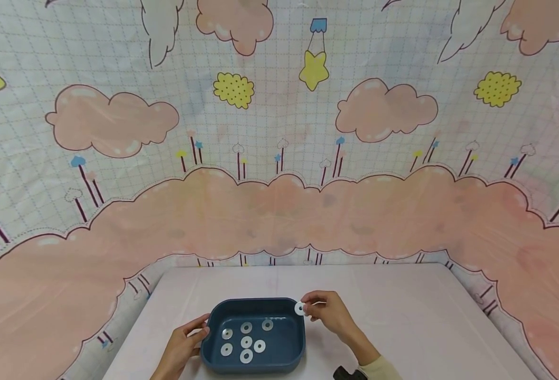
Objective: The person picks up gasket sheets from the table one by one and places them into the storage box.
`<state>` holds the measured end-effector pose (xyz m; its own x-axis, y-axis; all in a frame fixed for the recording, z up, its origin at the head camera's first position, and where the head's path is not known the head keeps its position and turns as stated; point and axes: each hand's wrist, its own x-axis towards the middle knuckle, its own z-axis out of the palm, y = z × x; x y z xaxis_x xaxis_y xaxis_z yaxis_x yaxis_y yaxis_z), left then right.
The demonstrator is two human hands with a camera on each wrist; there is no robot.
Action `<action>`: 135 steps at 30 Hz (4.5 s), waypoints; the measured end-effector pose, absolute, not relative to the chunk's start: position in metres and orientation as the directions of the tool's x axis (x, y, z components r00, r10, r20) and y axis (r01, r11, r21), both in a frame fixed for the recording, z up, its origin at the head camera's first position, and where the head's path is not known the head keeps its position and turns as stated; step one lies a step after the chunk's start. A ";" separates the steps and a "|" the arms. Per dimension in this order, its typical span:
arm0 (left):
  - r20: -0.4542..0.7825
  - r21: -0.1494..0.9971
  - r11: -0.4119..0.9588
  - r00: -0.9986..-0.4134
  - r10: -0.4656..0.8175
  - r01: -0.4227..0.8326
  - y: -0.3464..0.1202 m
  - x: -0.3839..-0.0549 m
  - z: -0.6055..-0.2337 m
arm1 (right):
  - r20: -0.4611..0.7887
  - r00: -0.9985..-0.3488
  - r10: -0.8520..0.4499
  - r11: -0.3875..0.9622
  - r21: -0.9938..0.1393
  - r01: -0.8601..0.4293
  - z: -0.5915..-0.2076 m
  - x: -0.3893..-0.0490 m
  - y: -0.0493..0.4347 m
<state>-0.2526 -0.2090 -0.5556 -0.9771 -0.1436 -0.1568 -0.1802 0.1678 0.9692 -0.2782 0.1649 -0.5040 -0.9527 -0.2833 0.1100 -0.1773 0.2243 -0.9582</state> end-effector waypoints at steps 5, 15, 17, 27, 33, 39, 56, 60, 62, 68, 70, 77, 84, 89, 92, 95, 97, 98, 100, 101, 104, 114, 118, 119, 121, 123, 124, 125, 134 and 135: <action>-0.157 0.969 0.168 -0.977 -0.142 -0.180 -0.209 -0.253 -0.556 | 0.099 -0.954 -0.284 0.228 -0.959 -0.167 -0.503 -0.278 0.156; -0.153 0.969 0.169 -0.977 -0.150 -0.178 -0.210 -0.250 -0.555 | 0.071 -0.945 -0.318 0.203 -0.969 -0.141 -0.510 -0.278 0.140; -0.156 0.969 0.169 -0.976 -0.150 -0.181 -0.209 -0.250 -0.555 | 0.065 -0.944 -0.323 0.200 -0.970 -0.136 -0.512 -0.278 0.137; -0.164 0.968 0.165 -0.975 -0.148 -0.188 -0.209 -0.249 -0.554 | 0.040 -0.939 -0.341 0.205 -0.972 -0.116 -0.516 -0.276 0.123; -0.170 0.968 0.163 -0.975 -0.143 -0.193 -0.209 -0.247 -0.553 | 0.025 -0.945 -0.325 0.227 -0.968 -0.104 -0.517 -0.274 0.116; -0.164 0.969 0.162 -0.975 -0.147 -0.188 -0.209 -0.248 -0.554 | -0.016 -0.951 -0.307 0.266 -0.961 -0.070 -0.517 -0.273 0.111; -0.162 0.969 0.160 -0.974 -0.155 -0.187 -0.207 -0.252 -0.557 | -0.045 -0.952 -0.302 0.300 -0.953 -0.050 -0.523 -0.279 0.110; -0.164 0.970 0.154 -0.974 -0.154 -0.188 -0.207 -0.253 -0.556 | -0.055 -0.952 -0.301 0.304 -0.952 -0.041 -0.521 -0.279 0.111; -0.164 0.970 0.157 -0.974 -0.154 -0.188 -0.207 -0.253 -0.557 | -0.060 -0.954 -0.295 0.308 -0.951 -0.036 -0.520 -0.278 0.111; -0.167 0.970 0.149 -0.973 -0.158 -0.190 -0.207 -0.253 -0.558 | -0.041 -0.960 -0.278 0.296 -0.954 -0.045 -0.513 -0.274 0.115; -0.166 0.971 0.148 -0.973 -0.158 -0.190 -0.207 -0.253 -0.559 | -0.021 -0.960 -0.279 0.281 -0.958 -0.060 -0.511 -0.273 0.117; -0.162 0.968 0.164 -0.974 -0.161 -0.188 -0.207 -0.251 -0.558 | 0.035 -0.964 -0.264 0.253 -0.962 -0.104 -0.505 -0.271 0.128; -0.163 0.970 0.155 -0.973 -0.162 -0.189 -0.206 -0.248 -0.558 | 0.058 -0.973 -0.223 0.279 -0.953 -0.121 -0.497 -0.270 0.143; -0.168 0.969 0.153 -0.972 -0.164 -0.193 -0.205 -0.247 -0.557 | 0.069 -0.976 -0.207 0.299 -0.945 -0.130 -0.495 -0.268 0.156; -0.175 0.967 0.154 -0.970 -0.166 -0.201 -0.204 -0.247 -0.557 | 0.081 -0.977 -0.199 0.325 -0.935 -0.144 -0.495 -0.270 0.163; -0.177 0.966 0.159 -0.970 -0.167 -0.204 -0.204 -0.247 -0.556 | 0.116 -0.973 -0.198 0.348 -0.920 -0.181 -0.496 -0.274 0.170; -0.173 0.967 0.156 -0.971 -0.166 -0.199 -0.204 -0.248 -0.556 | 0.135 -0.972 -0.192 0.359 -0.912 -0.198 -0.496 -0.276 0.173; -0.173 0.968 0.154 -0.971 -0.166 -0.198 -0.203 -0.248 -0.556 | 0.143 -0.972 -0.189 0.367 -0.907 -0.205 -0.496 -0.277 0.175; -0.169 0.970 0.149 -0.972 -0.164 -0.194 -0.202 -0.248 -0.556 | 0.154 -0.971 -0.183 0.378 -0.901 -0.214 -0.496 -0.279 0.179; -0.168 0.970 0.148 -0.972 -0.164 -0.192 -0.202 -0.248 -0.556 | 0.153 -0.972 -0.180 0.387 -0.897 -0.213 -0.495 -0.280 0.180; -0.166 0.971 0.146 -0.973 -0.162 -0.190 -0.201 -0.248 -0.556 | 0.157 -0.971 -0.182 0.393 -0.893 -0.218 -0.487 -0.276 0.182; -0.147 0.974 0.144 -0.975 -0.165 -0.172 -0.200 -0.246 -0.555 | 0.196 -0.975 -0.108 0.440 -0.870 -0.223 -0.518 -0.302 0.195; -0.146 0.976 0.136 -0.976 -0.164 -0.169 -0.199 -0.245 -0.555 | 0.208 -0.976 -0.071 0.477 -0.852 -0.217 -0.523 -0.307 0.195; -0.145 0.976 0.136 -0.976 -0.164 -0.168 -0.199 -0.245 -0.555 | 0.209 -0.976 -0.065 0.485 -0.848 -0.214 -0.525 -0.308 0.195; -0.146 0.976 0.134 -0.975 -0.166 -0.169 -0.199 -0.246 -0.555 | 0.208 -0.976 -0.055 0.492 -0.845 -0.208 -0.527 -0.310 0.195; -0.147 0.976 0.137 -0.975 -0.167 -0.171 -0.199 -0.246 -0.555 | 0.202 -0.978 -0.048 0.497 -0.845 -0.199 -0.529 -0.312 0.195; -0.149 0.975 0.139 -0.975 -0.168 -0.173 -0.199 -0.246 -0.554 | 0.197 -0.979 -0.043 0.498 -0.846 -0.192 -0.531 -0.313 0.194; -0.151 0.975 0.140 -0.974 -0.167 -0.175 -0.200 -0.246 -0.554 | 0.192 -0.981 -0.037 0.499 -0.847 -0.184 -0.532 -0.314 0.194; -0.160 0.971 0.150 -0.973 -0.166 -0.186 -0.200 -0.248 -0.555 | 0.155 -0.988 -0.011 0.508 -0.850 -0.139 -0.550 -0.327 0.189; -0.162 0.970 0.152 -0.973 -0.166 -0.188 -0.200 -0.248 -0.555 | 0.151 -0.988 -0.011 0.508 -0.850 -0.135 -0.552 -0.328 0.189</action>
